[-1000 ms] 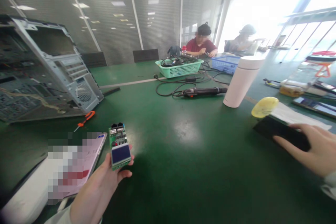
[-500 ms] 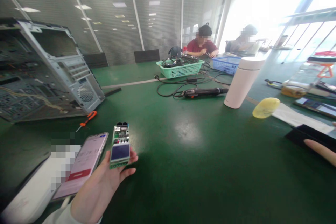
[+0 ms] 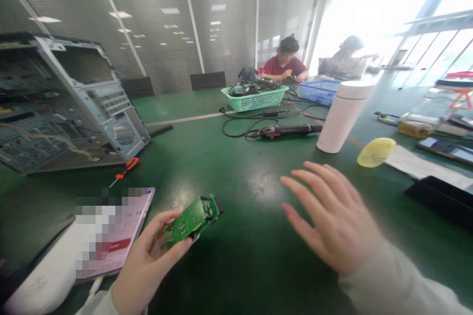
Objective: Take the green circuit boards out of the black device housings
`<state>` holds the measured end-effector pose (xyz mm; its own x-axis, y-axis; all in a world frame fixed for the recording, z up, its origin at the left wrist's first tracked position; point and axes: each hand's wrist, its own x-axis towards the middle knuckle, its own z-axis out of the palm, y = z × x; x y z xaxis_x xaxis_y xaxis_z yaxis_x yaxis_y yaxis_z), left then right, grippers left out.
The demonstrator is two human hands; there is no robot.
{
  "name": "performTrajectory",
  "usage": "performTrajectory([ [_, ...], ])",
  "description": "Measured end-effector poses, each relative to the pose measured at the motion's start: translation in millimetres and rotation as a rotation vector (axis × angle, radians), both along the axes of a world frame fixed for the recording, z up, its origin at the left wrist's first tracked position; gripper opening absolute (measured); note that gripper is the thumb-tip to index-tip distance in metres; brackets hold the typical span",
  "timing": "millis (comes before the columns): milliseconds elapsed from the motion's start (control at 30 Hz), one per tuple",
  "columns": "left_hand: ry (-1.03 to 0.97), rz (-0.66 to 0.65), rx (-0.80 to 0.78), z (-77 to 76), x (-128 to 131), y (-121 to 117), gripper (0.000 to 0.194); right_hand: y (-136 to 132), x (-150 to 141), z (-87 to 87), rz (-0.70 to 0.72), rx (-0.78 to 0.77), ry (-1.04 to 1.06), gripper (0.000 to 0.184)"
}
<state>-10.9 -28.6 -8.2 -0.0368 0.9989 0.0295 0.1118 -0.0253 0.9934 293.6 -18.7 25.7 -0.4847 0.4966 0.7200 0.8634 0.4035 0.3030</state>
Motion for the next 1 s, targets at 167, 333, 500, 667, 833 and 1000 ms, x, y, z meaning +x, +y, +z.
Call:
performTrajectory([
  [167,0.448,-0.098,0.248,5.7,-2.4,-5.8,0.026,-1.8,-78.4,-8.4,0.333,-0.187,0.157,0.039],
  [333,0.493,-0.112,0.334,11.9,0.2,-6.2,0.024,4.6,-106.0,-13.8,0.485,-0.261,0.128,0.038],
  [500,0.393,-0.077,0.293,8.8,4.3,-8.7,0.034,5.9,-106.0,-22.3,0.558,-0.509,0.323,0.033],
  [667,0.159,0.035,0.194,-2.5,3.7,-9.2,0.065,10.9,-103.3,-18.3,0.416,-1.447,1.122,0.029],
  [833,0.176,-0.051,0.124,-1.7,-4.5,-2.6,0.045,11.1,-105.8,-3.1,0.205,-1.939,1.419,0.048],
  [1000,0.18,-0.04,0.14,3.6,-3.3,-3.0,0.026,6.4,-48.4,-9.4,0.029,-1.707,1.576,0.05],
])
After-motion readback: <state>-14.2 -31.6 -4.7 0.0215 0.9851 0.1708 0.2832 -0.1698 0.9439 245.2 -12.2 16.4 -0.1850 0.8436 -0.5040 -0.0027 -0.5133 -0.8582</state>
